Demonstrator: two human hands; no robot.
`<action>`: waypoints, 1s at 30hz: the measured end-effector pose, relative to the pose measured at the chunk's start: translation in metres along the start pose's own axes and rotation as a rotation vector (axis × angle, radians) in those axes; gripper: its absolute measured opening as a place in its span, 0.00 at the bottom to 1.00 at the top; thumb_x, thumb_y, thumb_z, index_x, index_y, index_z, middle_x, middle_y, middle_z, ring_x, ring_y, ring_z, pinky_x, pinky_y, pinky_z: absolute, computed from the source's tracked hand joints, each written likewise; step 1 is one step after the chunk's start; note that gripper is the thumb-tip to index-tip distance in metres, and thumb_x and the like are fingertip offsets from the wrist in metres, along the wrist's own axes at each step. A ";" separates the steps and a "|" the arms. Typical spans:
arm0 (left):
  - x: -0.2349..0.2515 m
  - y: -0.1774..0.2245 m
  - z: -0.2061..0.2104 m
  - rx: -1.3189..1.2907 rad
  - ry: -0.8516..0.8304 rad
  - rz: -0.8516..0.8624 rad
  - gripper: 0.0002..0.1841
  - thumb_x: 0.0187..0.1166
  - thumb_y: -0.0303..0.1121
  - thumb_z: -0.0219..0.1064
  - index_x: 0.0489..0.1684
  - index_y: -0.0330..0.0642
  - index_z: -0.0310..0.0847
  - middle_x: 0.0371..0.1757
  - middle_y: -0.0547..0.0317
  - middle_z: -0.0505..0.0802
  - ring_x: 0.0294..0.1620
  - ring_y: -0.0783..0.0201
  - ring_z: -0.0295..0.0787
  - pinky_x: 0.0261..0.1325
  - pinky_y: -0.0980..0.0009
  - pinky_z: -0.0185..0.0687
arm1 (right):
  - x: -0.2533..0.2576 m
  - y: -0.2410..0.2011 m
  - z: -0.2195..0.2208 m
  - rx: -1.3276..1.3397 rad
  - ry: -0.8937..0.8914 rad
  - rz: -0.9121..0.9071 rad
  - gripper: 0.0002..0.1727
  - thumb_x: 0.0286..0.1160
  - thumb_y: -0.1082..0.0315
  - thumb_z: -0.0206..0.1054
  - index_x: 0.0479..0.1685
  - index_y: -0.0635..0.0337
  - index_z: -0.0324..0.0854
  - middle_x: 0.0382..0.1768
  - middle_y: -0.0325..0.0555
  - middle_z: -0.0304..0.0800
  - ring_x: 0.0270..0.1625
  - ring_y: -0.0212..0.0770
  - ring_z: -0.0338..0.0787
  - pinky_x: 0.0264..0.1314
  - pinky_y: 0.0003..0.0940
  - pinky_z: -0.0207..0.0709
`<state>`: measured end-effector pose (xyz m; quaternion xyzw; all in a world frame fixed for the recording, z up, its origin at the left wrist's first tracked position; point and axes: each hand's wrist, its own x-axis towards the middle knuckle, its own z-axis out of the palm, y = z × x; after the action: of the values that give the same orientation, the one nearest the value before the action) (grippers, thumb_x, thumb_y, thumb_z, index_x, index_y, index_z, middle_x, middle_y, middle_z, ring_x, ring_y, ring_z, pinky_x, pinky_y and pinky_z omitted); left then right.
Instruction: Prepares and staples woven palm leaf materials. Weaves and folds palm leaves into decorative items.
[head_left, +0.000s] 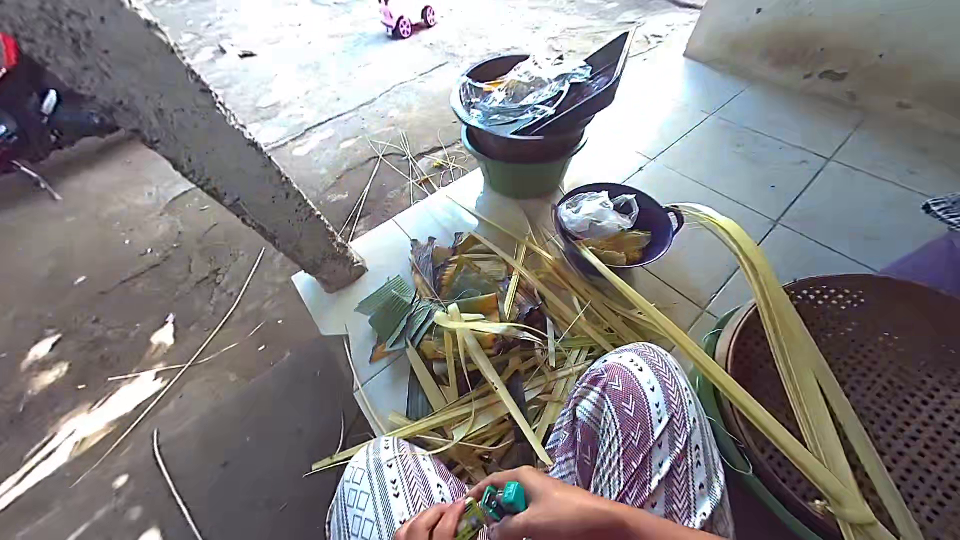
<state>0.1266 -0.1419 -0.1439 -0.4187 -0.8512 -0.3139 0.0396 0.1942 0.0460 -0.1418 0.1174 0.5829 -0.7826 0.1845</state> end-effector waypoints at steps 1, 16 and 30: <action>0.012 0.003 0.006 -0.027 -0.026 0.043 0.11 0.66 0.23 0.74 0.45 0.30 0.93 0.44 0.37 0.93 0.49 0.39 0.89 0.60 0.52 0.83 | -0.003 0.001 -0.007 0.018 0.054 0.004 0.24 0.72 0.74 0.65 0.69 0.69 0.77 0.43 0.48 0.87 0.37 0.33 0.83 0.45 0.33 0.79; 0.089 0.032 0.073 -0.350 -0.049 0.318 0.13 0.79 0.39 0.69 0.44 0.37 0.92 0.55 0.42 0.89 0.64 0.60 0.85 0.72 0.78 0.74 | -0.035 -0.028 -0.083 0.113 0.324 -0.030 0.15 0.71 0.72 0.65 0.56 0.64 0.79 0.32 0.35 0.87 0.31 0.28 0.87 0.41 0.26 0.85; 0.107 0.006 0.057 -1.163 0.169 -0.372 0.08 0.82 0.46 0.68 0.35 0.63 0.93 0.49 0.76 0.95 0.53 0.76 0.91 0.56 0.78 0.86 | -0.018 -0.093 -0.196 0.239 0.966 -0.179 0.06 0.88 0.69 0.58 0.44 0.61 0.78 0.23 0.33 0.81 0.24 0.27 0.82 0.31 0.23 0.81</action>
<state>0.0731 -0.0336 -0.1510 -0.1898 -0.5931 -0.7606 -0.1833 0.1645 0.2599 -0.1112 0.4359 0.5158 -0.7129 -0.1890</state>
